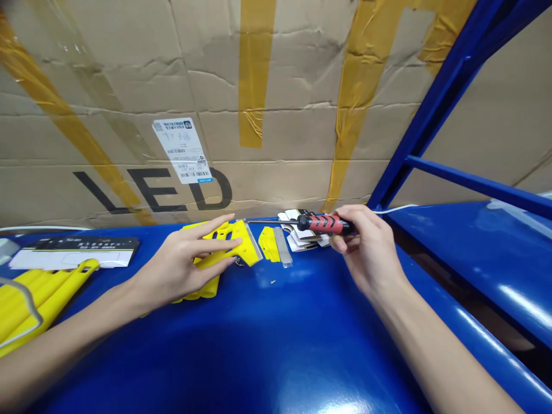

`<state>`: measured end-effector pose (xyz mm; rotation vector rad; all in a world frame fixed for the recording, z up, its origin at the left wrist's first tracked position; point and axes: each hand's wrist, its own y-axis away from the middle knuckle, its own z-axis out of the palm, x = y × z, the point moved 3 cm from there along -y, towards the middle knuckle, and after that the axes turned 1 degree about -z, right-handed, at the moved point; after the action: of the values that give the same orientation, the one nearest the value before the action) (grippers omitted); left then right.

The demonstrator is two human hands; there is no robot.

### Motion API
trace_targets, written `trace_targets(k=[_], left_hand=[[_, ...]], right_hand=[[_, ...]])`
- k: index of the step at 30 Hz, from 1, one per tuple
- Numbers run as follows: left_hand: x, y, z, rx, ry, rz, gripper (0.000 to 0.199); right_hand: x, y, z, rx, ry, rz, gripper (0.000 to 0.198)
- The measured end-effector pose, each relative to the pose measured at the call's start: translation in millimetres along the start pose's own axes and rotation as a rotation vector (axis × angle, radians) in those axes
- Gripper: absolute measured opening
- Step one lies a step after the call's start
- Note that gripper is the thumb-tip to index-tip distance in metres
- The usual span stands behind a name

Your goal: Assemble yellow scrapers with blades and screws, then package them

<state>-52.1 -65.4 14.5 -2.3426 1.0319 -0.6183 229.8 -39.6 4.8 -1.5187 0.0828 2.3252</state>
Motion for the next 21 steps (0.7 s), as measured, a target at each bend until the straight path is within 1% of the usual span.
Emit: trace_targets(k=[2,5,8,11,13,14,17,19,21], left_hand=[[-1,3,3,0.002,-0.033,0.055,0.022],[-2,6,6,-0.043,-0.057,0.068,0.023],[-2,8,6,-0.108,-0.054,0.053,0.024],[-3,8,5,-0.178,-0.04,-0.01,0.025],[-4,7,4,-0.207,-0.037,-0.04,0.026],[-4,6,2,-0.197,-0.039,-0.043,0.026],[-3,2,-5,-0.106,-0.043,-0.036,0.026],[-2,0,-10,-0.086,-0.038,-0.041,0.026],[-1,-1,-13,-0.143,-0.03,-0.051,0.028]], right_hand=[[5,1,1,-0.028,0.065,0.008,0.01],[10,2,1,-0.033,0.149,-0.022,0.01],[14,3,2,-0.063,0.123,0.004,0.013],[16,3,2,-0.046,0.111,0.024,0.015],[18,2,3,-0.039,0.052,0.073,0.018],[19,2,3,-0.035,0.01,0.111,0.019],[23,4,5,-0.015,-0.085,0.262,0.018],[25,10,9,-0.096,-0.147,0.382,0.021],[25,20,17,-0.253,-0.163,0.45,0.03]])
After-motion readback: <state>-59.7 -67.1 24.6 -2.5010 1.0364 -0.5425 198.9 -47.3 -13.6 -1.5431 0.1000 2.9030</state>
